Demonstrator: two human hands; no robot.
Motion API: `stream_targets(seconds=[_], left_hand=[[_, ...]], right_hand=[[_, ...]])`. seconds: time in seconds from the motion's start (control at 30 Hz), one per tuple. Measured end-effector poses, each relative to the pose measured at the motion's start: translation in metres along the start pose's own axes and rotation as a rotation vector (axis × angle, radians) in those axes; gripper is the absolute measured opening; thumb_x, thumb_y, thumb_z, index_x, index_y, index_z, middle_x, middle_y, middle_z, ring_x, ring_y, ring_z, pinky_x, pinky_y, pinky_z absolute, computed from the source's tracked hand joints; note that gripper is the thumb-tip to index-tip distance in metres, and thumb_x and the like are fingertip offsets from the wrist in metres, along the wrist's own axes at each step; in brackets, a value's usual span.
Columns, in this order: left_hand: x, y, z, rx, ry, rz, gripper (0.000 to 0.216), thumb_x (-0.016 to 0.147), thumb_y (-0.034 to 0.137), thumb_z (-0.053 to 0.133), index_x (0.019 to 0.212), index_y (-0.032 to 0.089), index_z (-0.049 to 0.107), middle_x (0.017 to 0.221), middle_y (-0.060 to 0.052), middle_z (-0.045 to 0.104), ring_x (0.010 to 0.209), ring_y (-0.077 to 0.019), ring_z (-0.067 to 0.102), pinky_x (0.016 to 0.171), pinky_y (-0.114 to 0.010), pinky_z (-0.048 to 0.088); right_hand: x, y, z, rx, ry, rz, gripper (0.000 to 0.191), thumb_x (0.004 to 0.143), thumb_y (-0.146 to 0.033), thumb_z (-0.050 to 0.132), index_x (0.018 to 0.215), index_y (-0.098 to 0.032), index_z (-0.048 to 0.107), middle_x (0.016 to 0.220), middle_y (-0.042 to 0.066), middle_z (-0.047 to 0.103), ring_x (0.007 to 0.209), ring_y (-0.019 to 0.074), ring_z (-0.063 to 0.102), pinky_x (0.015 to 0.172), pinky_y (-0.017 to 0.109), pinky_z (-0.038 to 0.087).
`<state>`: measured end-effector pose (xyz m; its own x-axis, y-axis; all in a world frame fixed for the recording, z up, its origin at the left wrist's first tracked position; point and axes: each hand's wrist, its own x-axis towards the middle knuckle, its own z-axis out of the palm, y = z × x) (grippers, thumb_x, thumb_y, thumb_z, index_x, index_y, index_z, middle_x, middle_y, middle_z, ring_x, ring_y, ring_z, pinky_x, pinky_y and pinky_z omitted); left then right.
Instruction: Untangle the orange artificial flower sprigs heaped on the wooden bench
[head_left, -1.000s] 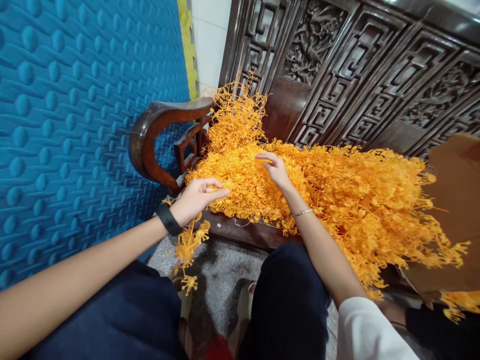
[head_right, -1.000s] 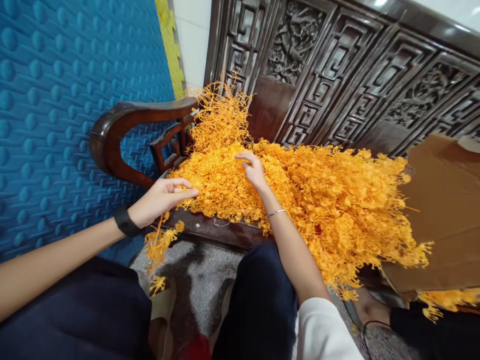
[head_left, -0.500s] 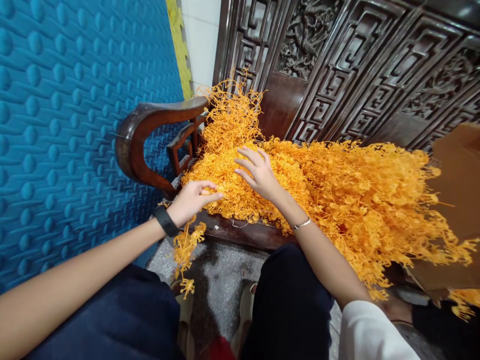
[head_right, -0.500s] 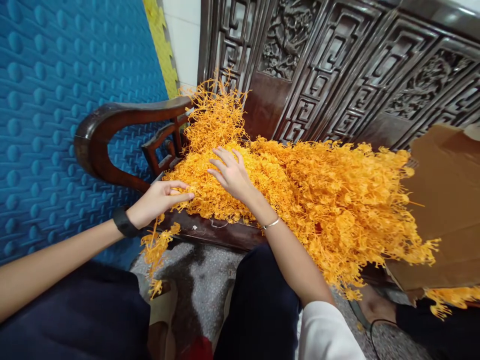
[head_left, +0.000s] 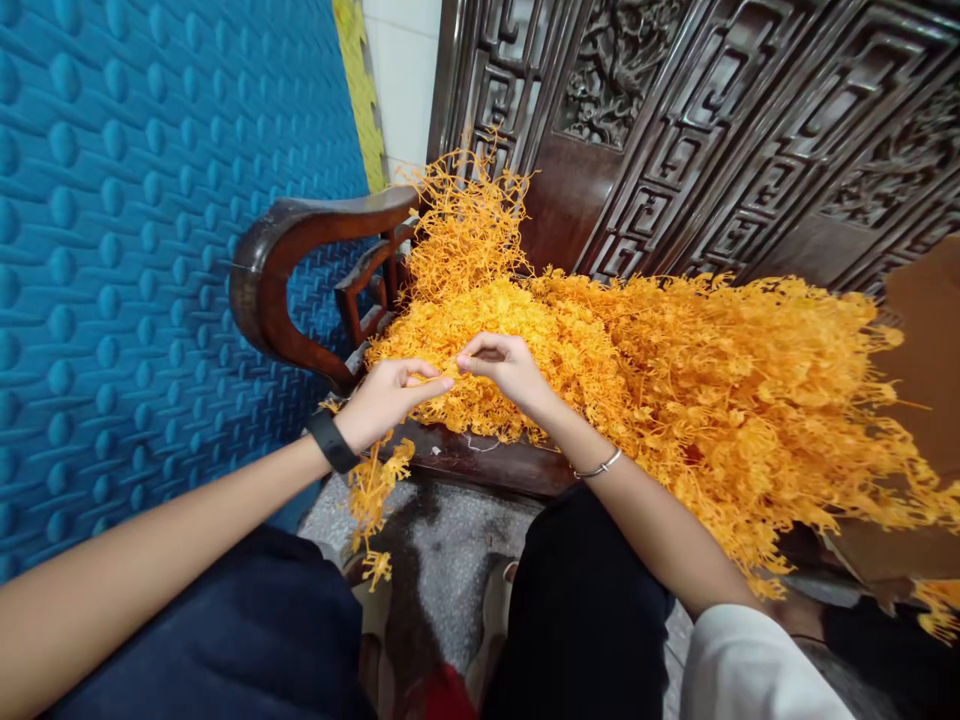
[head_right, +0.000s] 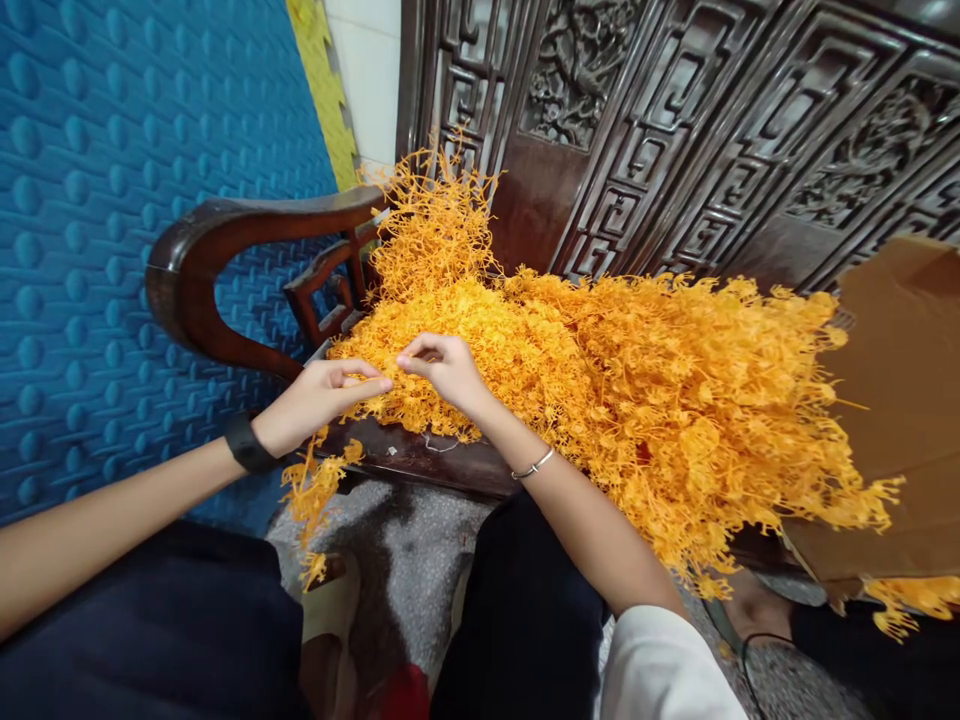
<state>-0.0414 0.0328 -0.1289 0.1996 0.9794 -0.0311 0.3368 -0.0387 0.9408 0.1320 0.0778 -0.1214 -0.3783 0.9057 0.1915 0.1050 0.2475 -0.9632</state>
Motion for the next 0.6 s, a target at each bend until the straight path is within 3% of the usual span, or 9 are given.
stream_targets(seconds=[0.17, 0.3, 0.4, 0.6], left_hand=[[-0.006, 0.014, 0.009, -0.191, -0.039, 0.005, 0.032, 0.069, 0.038, 0.064, 0.057, 0.015, 0.046, 0.049, 0.008, 0.031, 0.045, -0.0044, 0.022, 0.044, -0.022, 0.014], [-0.009, 0.024, 0.018, -0.306, 0.002, -0.037, 0.025, 0.072, 0.033, 0.061, 0.059, 0.015, 0.049, 0.046, 0.009, 0.024, 0.043, -0.0048, 0.016, 0.044, -0.024, 0.009], [-0.008, 0.026, 0.021, -0.323, 0.045, -0.042, 0.021, 0.077, 0.029, 0.055, 0.065, 0.012, 0.057, 0.044, 0.009, 0.024, 0.042, -0.0051, 0.017, 0.044, -0.024, 0.008], [-0.006, 0.025, 0.025, -0.396, 0.083, -0.018, 0.027, 0.084, 0.028, 0.048, 0.066, 0.011, 0.056, 0.041, 0.010, 0.020, 0.041, -0.0046, 0.015, 0.044, -0.023, 0.008]], right_hand=[[-0.001, -0.005, 0.001, 0.091, 0.233, 0.126, 0.008, 0.063, -0.019, 0.065, 0.057, -0.017, 0.059, 0.053, -0.002, 0.057, 0.052, 0.0091, 0.050, 0.056, 0.026, 0.038], [0.002, -0.008, 0.006, 0.101, 0.365, 0.077, 0.009, 0.063, -0.016, 0.062, 0.056, -0.016, 0.057, 0.052, -0.003, 0.055, 0.053, 0.0081, 0.048, 0.057, 0.025, 0.038], [0.007, -0.009, 0.009, 0.094, 0.416, 0.031, 0.009, 0.065, -0.015, 0.061, 0.057, -0.016, 0.056, 0.052, -0.003, 0.054, 0.053, 0.0077, 0.047, 0.056, 0.024, 0.037], [0.016, -0.006, 0.009, 0.094, 0.462, 0.002, 0.011, 0.065, -0.014, 0.060, 0.056, -0.016, 0.054, 0.051, -0.005, 0.052, 0.051, 0.0073, 0.046, 0.055, 0.023, 0.036]])
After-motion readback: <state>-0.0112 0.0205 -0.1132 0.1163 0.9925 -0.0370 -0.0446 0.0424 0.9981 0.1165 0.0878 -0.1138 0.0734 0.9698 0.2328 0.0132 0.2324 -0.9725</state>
